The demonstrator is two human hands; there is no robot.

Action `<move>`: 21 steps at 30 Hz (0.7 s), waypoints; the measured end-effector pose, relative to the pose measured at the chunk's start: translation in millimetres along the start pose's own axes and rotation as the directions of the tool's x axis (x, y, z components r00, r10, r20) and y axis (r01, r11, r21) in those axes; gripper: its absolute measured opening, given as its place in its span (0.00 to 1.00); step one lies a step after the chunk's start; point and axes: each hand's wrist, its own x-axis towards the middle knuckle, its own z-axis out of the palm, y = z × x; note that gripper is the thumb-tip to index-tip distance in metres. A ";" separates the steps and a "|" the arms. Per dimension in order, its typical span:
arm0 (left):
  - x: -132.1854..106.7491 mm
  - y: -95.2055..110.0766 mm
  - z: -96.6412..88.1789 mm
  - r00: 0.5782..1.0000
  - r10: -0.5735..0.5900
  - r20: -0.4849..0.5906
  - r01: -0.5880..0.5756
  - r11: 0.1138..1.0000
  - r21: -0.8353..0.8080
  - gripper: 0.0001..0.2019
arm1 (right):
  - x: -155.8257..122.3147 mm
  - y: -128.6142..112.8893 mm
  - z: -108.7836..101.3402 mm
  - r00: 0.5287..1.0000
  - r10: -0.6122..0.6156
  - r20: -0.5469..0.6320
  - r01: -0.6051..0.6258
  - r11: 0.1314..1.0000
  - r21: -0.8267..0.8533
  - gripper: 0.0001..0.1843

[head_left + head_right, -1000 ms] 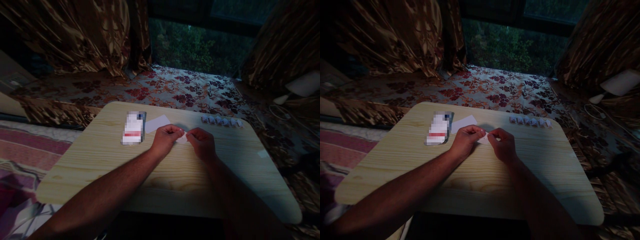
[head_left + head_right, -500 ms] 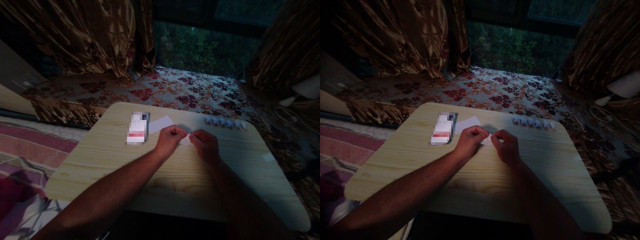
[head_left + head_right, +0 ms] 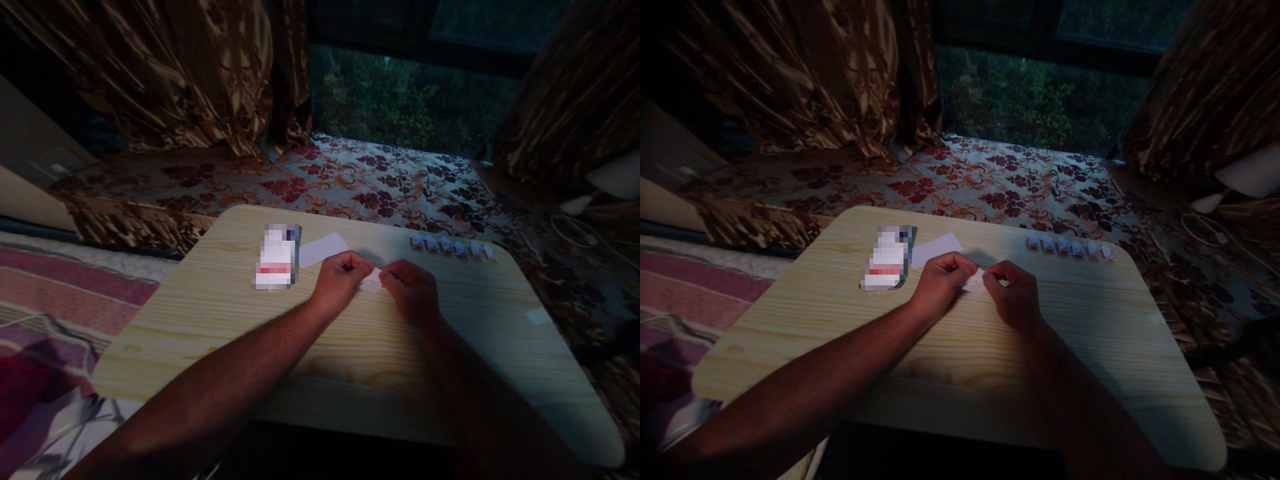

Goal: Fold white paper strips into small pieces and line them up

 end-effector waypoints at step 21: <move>4.2 7.6 -13.8 0.932 -0.087 0.351 -0.054 0.926 0.373 0.11 | 3.4 8.0 -3.7 0.998 0.058 0.028 -0.060 0.996 0.068 0.05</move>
